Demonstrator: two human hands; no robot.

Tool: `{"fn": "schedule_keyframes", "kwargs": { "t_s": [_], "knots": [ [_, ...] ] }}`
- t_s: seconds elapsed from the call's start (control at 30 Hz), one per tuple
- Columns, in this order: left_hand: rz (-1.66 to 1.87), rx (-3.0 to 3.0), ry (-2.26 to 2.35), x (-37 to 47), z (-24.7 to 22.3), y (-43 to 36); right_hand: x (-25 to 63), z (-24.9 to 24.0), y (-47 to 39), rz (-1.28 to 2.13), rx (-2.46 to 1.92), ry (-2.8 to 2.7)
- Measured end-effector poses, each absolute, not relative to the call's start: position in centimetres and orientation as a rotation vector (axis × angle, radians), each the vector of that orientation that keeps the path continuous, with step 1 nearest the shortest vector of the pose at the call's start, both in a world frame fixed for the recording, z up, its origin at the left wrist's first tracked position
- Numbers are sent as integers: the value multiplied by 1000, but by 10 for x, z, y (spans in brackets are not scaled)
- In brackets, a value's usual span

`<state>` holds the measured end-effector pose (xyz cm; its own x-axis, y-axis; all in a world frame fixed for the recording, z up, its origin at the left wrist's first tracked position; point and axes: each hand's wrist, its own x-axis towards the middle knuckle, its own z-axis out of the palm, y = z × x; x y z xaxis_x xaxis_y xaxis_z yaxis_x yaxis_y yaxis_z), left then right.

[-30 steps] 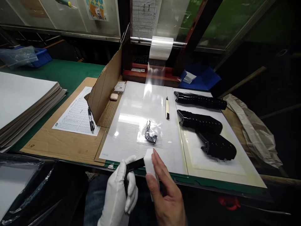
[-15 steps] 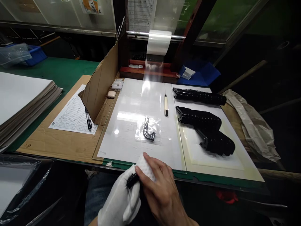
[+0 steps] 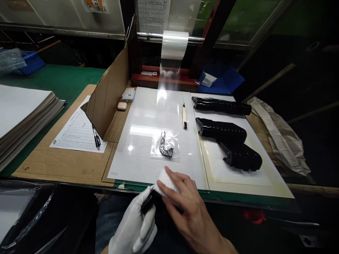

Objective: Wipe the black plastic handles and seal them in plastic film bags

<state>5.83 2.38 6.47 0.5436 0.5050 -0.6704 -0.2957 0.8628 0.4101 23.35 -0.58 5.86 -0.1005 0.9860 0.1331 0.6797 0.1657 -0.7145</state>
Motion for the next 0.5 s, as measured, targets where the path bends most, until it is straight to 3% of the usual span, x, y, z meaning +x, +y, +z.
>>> {"fn": "schedule_keyframes", "kwargs": {
  "t_s": [0.2, 0.33, 0.4, 0.5],
  "knots": [
    [500, 291, 833, 47, 55, 13, 256, 73, 0, 1230, -1622, -1411],
    [502, 423, 904, 40, 58, 12, 270, 92, 5, 1692, -1378, -1011],
    [458, 516, 934, 41, 69, 19, 267, 98, 4, 1686, -1290, -933],
    [447, 787, 989, 47, 85, 33, 251, 97, -1, 1355, -1227, -1095]
  ]
}}
